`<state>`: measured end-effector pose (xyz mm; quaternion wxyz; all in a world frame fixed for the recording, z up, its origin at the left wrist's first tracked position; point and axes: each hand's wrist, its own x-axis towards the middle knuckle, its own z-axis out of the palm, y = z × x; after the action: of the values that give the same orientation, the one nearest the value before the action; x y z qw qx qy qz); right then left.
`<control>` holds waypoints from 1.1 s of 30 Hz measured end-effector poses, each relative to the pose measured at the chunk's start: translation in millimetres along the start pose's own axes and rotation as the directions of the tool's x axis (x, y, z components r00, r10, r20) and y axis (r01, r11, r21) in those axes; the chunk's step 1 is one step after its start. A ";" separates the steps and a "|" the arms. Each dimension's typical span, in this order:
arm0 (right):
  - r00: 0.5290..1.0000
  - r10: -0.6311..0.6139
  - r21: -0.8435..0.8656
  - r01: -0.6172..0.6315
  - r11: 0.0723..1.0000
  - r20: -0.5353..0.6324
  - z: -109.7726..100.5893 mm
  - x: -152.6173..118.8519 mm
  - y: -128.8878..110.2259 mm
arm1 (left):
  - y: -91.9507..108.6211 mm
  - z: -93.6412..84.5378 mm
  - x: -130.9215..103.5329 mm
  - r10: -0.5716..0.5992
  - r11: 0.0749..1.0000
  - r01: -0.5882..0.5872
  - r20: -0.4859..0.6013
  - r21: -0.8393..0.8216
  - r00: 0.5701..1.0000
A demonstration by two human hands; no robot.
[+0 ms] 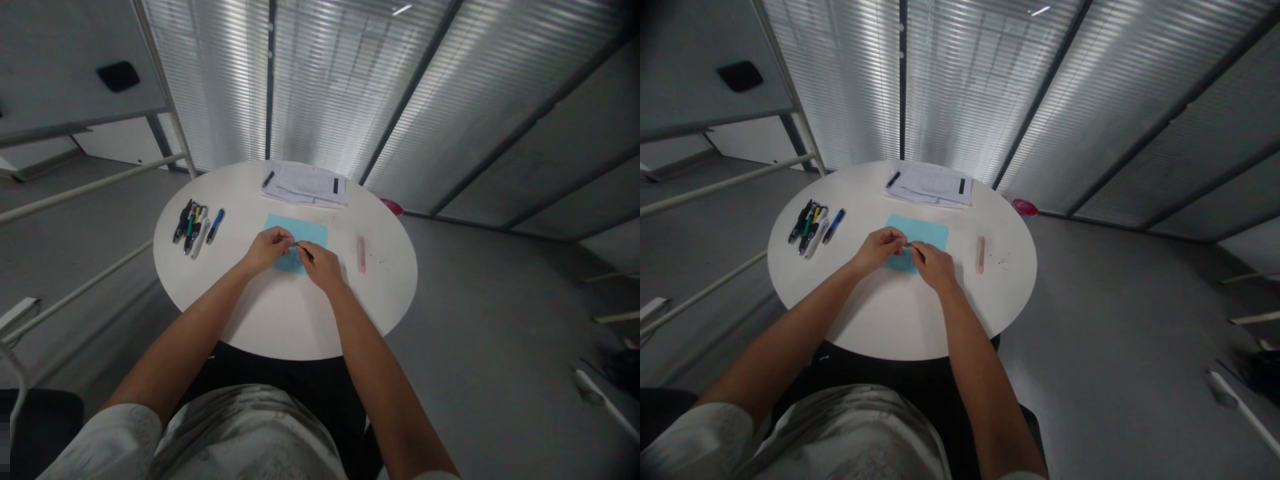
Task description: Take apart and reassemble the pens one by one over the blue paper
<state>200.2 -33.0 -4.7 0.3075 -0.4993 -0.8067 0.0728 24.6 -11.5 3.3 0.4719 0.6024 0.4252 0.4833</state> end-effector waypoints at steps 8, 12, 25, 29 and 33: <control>1.000 0.003 -0.003 -0.003 1.000 -0.014 0.7 0.2 1.3 | -1.2 -1.2 0.6 0.001 0.997 -0.001 0.009 0.073 1.000; 1.000 0.013 -0.009 -0.013 1.000 -0.011 0.9 -0.2 1.2 | -1.5 -1.2 0.5 0.003 0.997 -0.004 0.018 0.083 1.000; 1.000 -0.013 -0.027 0.013 1.000 0.005 2.9 0.2 3.4 | 1.4 -0.2 -2.5 -0.013 0.990 0.001 0.083 0.139 0.996; 0.999 0.044 0.000 -0.044 0.999 0.005 3.7 0.5 3.5 | 2.0 0.3 -3.6 -0.011 0.983 -0.006 0.096 0.181 0.995; 0.994 0.105 0.012 -0.105 0.994 -0.003 3.9 0.7 1.0 | 2.2 0.5 -3.9 0.010 0.978 -0.028 0.088 0.205 0.996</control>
<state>198.5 -31.1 -8.0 0.3079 -0.5394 -0.7782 0.0928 24.5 -15.8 4.7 0.4204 0.6723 0.4465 0.4146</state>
